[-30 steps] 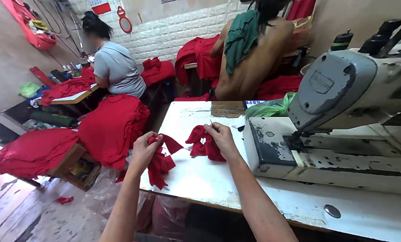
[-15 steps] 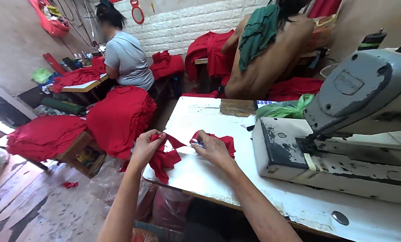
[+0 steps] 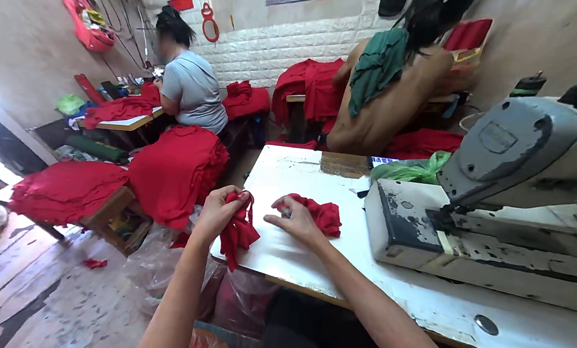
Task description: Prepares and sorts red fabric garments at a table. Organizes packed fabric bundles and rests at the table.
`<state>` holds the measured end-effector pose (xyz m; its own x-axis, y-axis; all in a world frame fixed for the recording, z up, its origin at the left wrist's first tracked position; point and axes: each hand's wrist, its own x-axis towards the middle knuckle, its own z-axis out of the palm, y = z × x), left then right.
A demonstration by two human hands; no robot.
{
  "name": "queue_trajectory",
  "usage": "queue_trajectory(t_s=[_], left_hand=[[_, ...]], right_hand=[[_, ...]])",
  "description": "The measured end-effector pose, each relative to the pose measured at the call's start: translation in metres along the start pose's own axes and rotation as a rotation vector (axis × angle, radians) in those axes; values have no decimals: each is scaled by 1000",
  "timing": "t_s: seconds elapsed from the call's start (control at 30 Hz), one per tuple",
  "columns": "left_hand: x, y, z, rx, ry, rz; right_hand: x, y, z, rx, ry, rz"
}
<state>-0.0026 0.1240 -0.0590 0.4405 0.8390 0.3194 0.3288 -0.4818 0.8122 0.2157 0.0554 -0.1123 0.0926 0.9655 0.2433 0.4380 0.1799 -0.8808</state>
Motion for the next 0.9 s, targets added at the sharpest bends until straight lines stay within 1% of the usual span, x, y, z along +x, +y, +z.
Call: queue_trajectory(t_s=[0.1, 0.2, 0.3, 0.4, 0.5, 0.57, 0.63, 0.73, 0.83, 0.9], left_hand=[[-2, 9, -1, -77, -20, -3], [-7, 17, -3, -209, -33, -1], [-11, 19, -11, -260, -7, -33], [-14, 11, -21, -237, 1, -84], [-20, 9, -24, -211, -68, -152], [-23, 12, -23, -179, -134, -177], [-24, 14, -24, -131, -147, -175], [-24, 14, -27, -104, -91, -86], [-25, 18, -31, -198, -81, 38], [-29, 28, -31, -280, -118, 64]], right_hand=[[-3, -14, 17, -9, -64, -12], [-5, -19, 28, -10, 18, -127], [-3, -21, 24, 45, 120, -217], [3, -25, 9, 205, 155, -165], [8, -42, -7, 401, 91, -66], [12, -52, -15, 433, 17, -70], [15, -62, -21, 353, -59, -98], [18, -78, -28, 128, -151, -125], [20, -91, -24, -6, -216, -169], [19, -98, -19, -48, -258, -203]])
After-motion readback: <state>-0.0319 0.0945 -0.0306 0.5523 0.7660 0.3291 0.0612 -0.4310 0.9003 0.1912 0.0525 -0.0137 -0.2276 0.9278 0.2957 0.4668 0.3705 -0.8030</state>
